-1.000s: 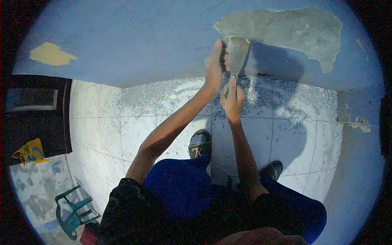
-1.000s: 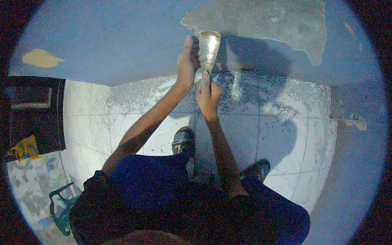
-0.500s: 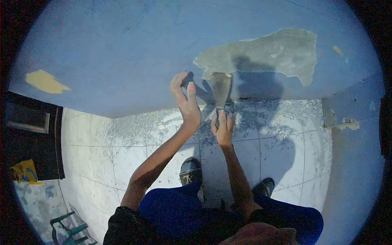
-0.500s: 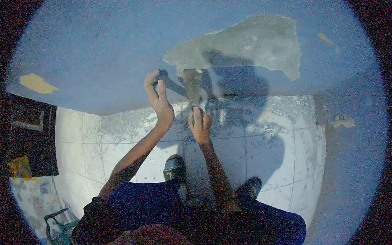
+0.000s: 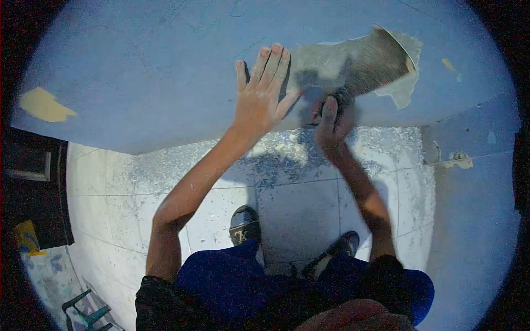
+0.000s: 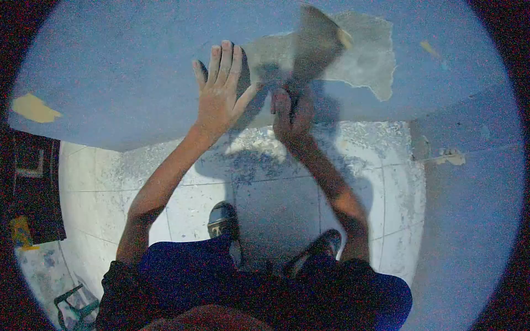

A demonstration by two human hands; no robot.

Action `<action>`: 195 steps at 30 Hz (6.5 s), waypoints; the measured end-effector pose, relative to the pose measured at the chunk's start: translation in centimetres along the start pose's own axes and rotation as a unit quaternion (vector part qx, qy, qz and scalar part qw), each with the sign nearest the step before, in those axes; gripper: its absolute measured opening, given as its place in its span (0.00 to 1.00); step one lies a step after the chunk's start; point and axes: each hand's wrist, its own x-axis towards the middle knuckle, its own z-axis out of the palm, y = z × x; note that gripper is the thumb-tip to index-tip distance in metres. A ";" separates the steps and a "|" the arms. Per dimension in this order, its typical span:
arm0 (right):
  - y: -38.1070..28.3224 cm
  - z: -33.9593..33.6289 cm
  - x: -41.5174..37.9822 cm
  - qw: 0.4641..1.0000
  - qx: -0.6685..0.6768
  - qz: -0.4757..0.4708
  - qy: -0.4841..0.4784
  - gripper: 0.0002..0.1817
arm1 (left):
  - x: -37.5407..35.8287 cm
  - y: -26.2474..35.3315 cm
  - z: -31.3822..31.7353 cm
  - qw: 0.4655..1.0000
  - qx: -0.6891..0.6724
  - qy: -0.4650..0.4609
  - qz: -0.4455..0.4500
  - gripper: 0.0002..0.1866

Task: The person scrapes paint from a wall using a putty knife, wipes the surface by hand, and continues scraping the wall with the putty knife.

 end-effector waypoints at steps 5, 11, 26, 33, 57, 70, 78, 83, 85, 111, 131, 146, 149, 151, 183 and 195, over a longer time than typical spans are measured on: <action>-1.0 -7.0 4.7 0.933 -0.199 -0.047 -0.295 0.15 | 0.9 0.4 0.9 0.997 -0.030 -0.056 0.050 0.38; -0.8 -14.1 3.8 0.898 -0.261 -0.019 -0.353 0.16 | 2.9 1.5 1.6 0.995 0.027 -0.064 0.070 0.35; 9.6 -20.6 -3.7 0.963 -0.195 0.079 -0.169 0.17 | 11.6 6.2 -4.7 0.958 0.181 -0.127 0.182 0.42; 11.9 -14.3 -11.0 0.899 -0.044 0.083 -0.429 0.25 | 9.8 13.8 -11.0 0.811 0.003 -0.585 -0.012 0.35; 10.5 -18.8 -7.2 0.926 -0.063 0.235 -0.287 0.15 | 6.5 8.0 -4.7 0.690 -0.022 -0.717 -0.099 0.45; 4.8 -17.7 -4.0 0.954 -0.115 0.154 -0.230 0.14 | 6.3 13.6 -12.1 0.656 -0.220 -0.722 0.009 0.45; 6.9 -16.1 -1.6 0.909 -0.245 0.281 -0.184 0.21 | 4.6 10.4 -13.5 0.666 -0.164 -0.726 -0.037 0.45; 14.6 -20.8 -7.9 0.781 -0.433 0.200 -0.404 0.20 | 4.5 10.5 -14.4 0.671 -0.214 -0.710 -0.016 0.48; 14.6 -22.4 -8.6 0.730 -0.448 0.160 -0.490 0.17 | 4.8 10.7 -15.1 0.670 -0.195 -0.716 -0.012 0.48; 18.1 -29.6 -10.5 0.680 -0.463 0.114 -0.557 0.16 | 3.9 10.6 -14.9 0.680 -0.256 -0.687 0.027 0.40; 19.1 -29.8 -10.3 0.655 -0.483 0.148 -0.562 0.15 | 5.6 10.9 -14.1 0.648 -0.275 -0.711 0.013 0.38; 18.7 -29.6 -9.6 0.677 -0.461 0.153 -0.553 0.13 | 5.4 10.3 -13.3 0.630 -0.281 -0.723 0.035 0.21; 18.5 -29.5 -9.8 0.678 -0.446 0.152 -0.564 0.13 | 5.9 10.5 -13.4 0.627 -0.266 -0.731 0.044 0.21; 18.0 -29.6 -9.5 0.685 -0.441 0.141 -0.562 0.13 | 5.7 10.3 -13.3 0.631 -0.283 -0.720 0.061 0.17; 19.8 -29.7 -10.2 0.689 -0.449 0.139 -0.552 0.14 | 4.8 9.8 -13.2 0.610 -0.235 -0.753 0.074 0.22; 19.7 -30.4 -11.2 0.710 -0.464 0.094 -0.521 0.12 | 4.9 9.8 -13.0 0.605 -0.255 -0.749 0.087 0.22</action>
